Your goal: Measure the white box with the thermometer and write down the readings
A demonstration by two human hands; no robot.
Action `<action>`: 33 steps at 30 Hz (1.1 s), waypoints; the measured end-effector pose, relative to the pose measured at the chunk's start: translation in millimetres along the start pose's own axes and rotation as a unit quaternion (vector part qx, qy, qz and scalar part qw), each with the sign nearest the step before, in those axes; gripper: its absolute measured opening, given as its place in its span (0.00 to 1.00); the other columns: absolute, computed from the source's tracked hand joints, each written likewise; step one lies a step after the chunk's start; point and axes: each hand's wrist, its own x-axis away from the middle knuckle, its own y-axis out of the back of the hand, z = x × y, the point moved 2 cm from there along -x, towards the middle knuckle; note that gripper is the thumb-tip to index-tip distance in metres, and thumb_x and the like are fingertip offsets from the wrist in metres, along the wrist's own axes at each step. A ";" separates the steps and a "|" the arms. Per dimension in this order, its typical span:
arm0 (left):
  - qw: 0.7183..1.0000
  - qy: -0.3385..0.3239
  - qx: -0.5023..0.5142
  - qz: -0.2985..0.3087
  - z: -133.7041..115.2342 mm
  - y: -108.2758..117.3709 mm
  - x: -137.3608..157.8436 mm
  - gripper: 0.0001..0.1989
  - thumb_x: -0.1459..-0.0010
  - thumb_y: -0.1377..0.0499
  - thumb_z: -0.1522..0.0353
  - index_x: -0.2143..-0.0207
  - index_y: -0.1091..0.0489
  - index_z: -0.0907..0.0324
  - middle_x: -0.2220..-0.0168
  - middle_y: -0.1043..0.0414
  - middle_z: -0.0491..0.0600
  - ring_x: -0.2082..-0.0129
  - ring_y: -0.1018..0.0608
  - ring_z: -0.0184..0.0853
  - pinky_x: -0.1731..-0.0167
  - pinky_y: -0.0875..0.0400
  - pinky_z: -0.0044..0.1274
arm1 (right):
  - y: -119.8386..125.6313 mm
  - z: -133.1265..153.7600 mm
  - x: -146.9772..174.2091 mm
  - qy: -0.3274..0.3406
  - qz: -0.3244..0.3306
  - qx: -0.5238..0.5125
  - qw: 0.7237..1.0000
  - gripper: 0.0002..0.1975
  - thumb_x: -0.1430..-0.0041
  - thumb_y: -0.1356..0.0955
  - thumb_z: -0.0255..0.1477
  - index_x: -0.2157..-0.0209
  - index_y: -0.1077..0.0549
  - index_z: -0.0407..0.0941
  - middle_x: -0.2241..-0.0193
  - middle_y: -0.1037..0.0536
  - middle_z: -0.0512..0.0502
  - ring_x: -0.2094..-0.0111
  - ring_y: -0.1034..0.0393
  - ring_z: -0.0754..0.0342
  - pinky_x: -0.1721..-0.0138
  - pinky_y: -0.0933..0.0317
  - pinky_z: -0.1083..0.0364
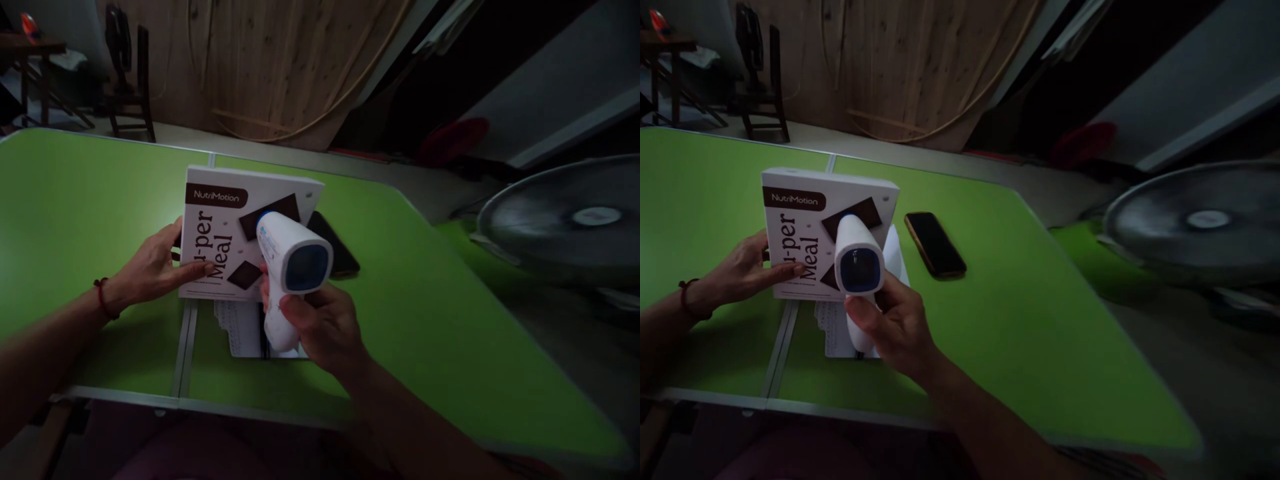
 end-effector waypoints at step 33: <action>0.993 0.110 0.014 -0.048 2.8 4.7 3.1 0.31 0.47 0.31 0.50 0.52 0.33 0.62 0.46 0.26 0.60 0.52 0.19 0.48 0.63 0.16 0.35 | 22.2 3.7 3.6 0.017 0.032 0.070 0.997 0.12 0.41 0.30 0.42 0.67 0.24 0.47 0.71 0.23 0.48 0.70 0.29 0.51 0.68 0.32 0.51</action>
